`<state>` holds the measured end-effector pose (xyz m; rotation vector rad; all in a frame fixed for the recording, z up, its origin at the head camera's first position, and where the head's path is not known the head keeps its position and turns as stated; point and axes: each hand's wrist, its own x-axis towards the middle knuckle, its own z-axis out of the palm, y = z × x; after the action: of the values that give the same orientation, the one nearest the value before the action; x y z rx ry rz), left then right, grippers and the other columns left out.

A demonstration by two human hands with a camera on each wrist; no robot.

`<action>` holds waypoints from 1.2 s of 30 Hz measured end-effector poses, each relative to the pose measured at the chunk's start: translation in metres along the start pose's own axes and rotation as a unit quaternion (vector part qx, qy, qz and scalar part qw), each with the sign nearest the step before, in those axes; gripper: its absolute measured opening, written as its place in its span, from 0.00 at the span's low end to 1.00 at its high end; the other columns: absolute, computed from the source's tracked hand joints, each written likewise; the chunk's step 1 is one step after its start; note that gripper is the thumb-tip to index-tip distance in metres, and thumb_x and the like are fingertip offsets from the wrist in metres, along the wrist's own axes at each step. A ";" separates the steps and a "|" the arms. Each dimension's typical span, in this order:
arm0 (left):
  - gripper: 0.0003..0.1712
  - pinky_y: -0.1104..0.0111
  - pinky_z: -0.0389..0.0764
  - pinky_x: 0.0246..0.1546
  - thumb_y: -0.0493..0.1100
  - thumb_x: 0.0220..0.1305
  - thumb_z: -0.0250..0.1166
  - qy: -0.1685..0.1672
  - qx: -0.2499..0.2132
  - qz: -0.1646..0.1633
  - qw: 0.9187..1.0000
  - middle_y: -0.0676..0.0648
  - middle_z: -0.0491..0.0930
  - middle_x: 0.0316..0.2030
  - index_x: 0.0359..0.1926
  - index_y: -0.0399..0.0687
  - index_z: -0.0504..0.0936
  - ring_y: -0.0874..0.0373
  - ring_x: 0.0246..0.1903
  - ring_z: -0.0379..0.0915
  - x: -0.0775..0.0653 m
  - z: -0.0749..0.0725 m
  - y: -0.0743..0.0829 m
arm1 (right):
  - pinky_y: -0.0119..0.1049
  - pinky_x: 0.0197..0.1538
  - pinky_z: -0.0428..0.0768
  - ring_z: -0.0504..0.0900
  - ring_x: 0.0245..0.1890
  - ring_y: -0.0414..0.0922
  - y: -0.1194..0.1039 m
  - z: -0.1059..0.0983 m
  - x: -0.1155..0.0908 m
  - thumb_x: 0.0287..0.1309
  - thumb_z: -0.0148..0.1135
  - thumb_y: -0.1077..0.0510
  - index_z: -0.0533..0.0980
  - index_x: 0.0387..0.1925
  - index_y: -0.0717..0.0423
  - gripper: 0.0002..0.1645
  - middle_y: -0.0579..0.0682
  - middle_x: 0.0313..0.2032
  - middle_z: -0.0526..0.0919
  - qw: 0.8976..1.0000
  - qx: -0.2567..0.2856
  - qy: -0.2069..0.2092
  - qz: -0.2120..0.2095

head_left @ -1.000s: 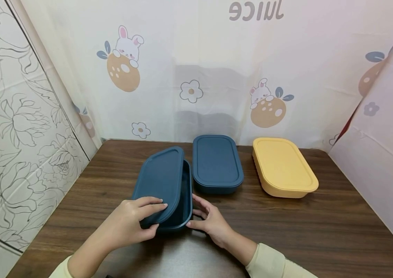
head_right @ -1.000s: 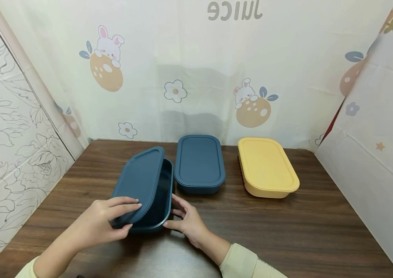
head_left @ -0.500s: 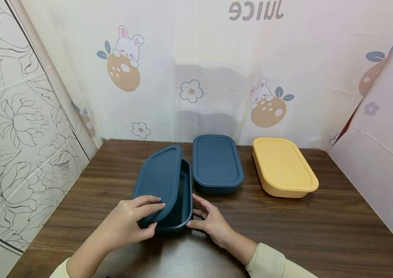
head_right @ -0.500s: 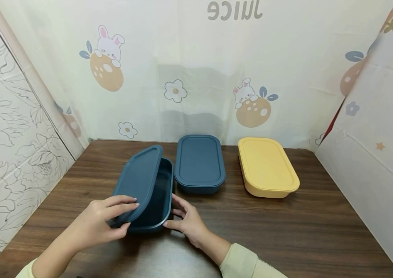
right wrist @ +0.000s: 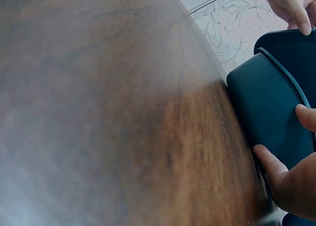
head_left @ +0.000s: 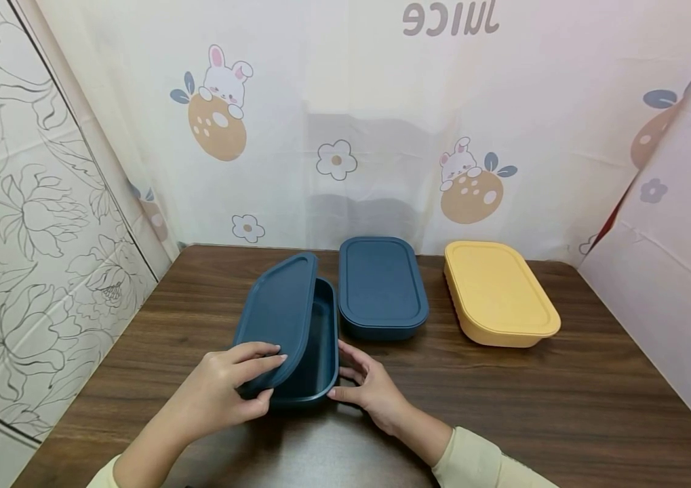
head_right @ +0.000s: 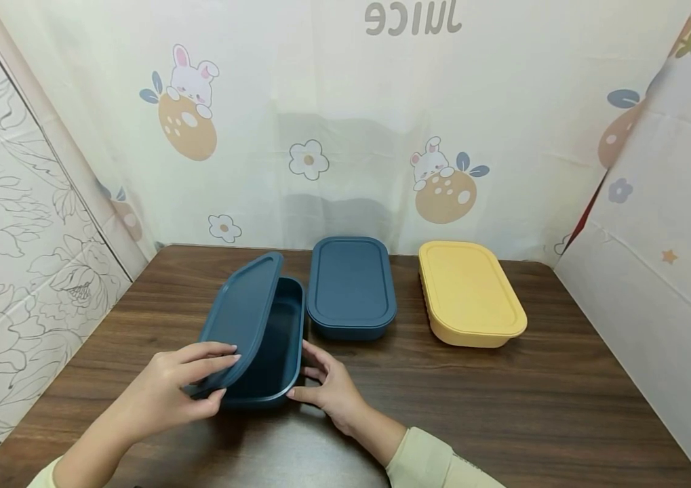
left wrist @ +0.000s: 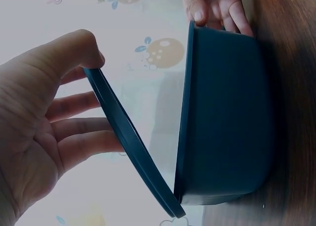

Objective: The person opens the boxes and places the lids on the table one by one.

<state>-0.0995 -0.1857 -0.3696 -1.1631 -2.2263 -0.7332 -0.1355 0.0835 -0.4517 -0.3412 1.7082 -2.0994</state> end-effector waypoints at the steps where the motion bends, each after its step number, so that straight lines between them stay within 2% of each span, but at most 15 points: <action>1: 0.23 0.79 0.79 0.30 0.35 0.45 0.69 0.000 -0.001 -0.001 1.000 0.45 0.82 0.46 0.48 0.44 0.85 0.59 0.33 0.83 0.000 0.000 0.000 | 0.36 0.51 0.79 0.71 0.61 0.54 0.000 0.000 0.000 0.50 0.69 0.75 0.58 0.72 0.60 0.49 0.62 0.68 0.62 1.000 0.000 0.000 0.000; 7: 0.24 0.79 0.79 0.30 0.35 0.44 0.70 0.003 -0.003 -0.012 1.000 0.46 0.82 0.46 0.48 0.45 0.86 0.59 0.34 0.83 -0.002 -0.001 0.000 | 0.36 0.51 0.79 0.71 0.61 0.54 0.000 0.000 0.000 0.50 0.69 0.75 0.58 0.72 0.61 0.49 0.62 0.68 0.62 1.000 0.002 -0.002 0.000; 14: 0.25 0.78 0.79 0.30 0.34 0.42 0.69 0.024 -0.002 0.001 1.000 0.45 0.82 0.45 0.48 0.45 0.85 0.57 0.33 0.83 -0.002 -0.003 0.000 | 0.36 0.50 0.79 0.71 0.61 0.54 -0.001 0.000 0.000 0.50 0.69 0.75 0.58 0.72 0.61 0.49 0.62 0.68 0.62 1.000 0.005 -0.001 0.003; 18: 0.25 0.78 0.79 0.31 0.34 0.41 0.70 0.027 -0.004 -0.002 1.000 0.45 0.82 0.46 0.48 0.45 0.85 0.57 0.33 0.83 -0.002 -0.004 0.000 | 0.36 0.50 0.79 0.71 0.60 0.54 -0.001 0.000 0.000 0.49 0.69 0.75 0.58 0.72 0.61 0.49 0.62 0.68 0.62 1.000 0.006 -0.001 0.003; 25: 0.27 0.75 0.81 0.37 0.33 0.40 0.69 0.031 -0.004 -0.013 0.999 0.46 0.83 0.46 0.48 0.46 0.84 0.56 0.35 0.83 -0.003 -0.007 0.001 | 0.36 0.50 0.79 0.71 0.60 0.54 -0.001 0.000 0.000 0.49 0.69 0.75 0.58 0.72 0.61 0.50 0.62 0.68 0.63 1.000 0.005 0.000 0.001; 32: 0.26 0.77 0.80 0.27 0.32 0.40 0.68 0.037 -0.026 -0.026 0.999 0.45 0.82 0.45 0.47 0.46 0.84 0.57 0.33 0.82 -0.005 -0.008 0.000 | 0.36 0.50 0.79 0.71 0.60 0.54 0.000 0.001 0.000 0.49 0.69 0.75 0.58 0.72 0.61 0.49 0.62 0.67 0.63 1.000 0.004 0.000 -0.002; 36: 0.27 0.77 0.79 0.25 0.31 0.39 0.67 0.042 -0.030 -0.033 0.998 0.45 0.82 0.45 0.47 0.47 0.83 0.57 0.33 0.81 -0.007 -0.008 -0.001 | 0.37 0.50 0.79 0.71 0.60 0.54 -0.001 0.001 0.000 0.49 0.69 0.75 0.59 0.72 0.61 0.49 0.62 0.68 0.63 1.000 0.005 0.000 0.000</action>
<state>-0.0951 -0.1952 -0.3683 -1.0711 -2.1952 -0.8655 -0.1353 0.0829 -0.4510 -0.3386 1.6987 -2.1074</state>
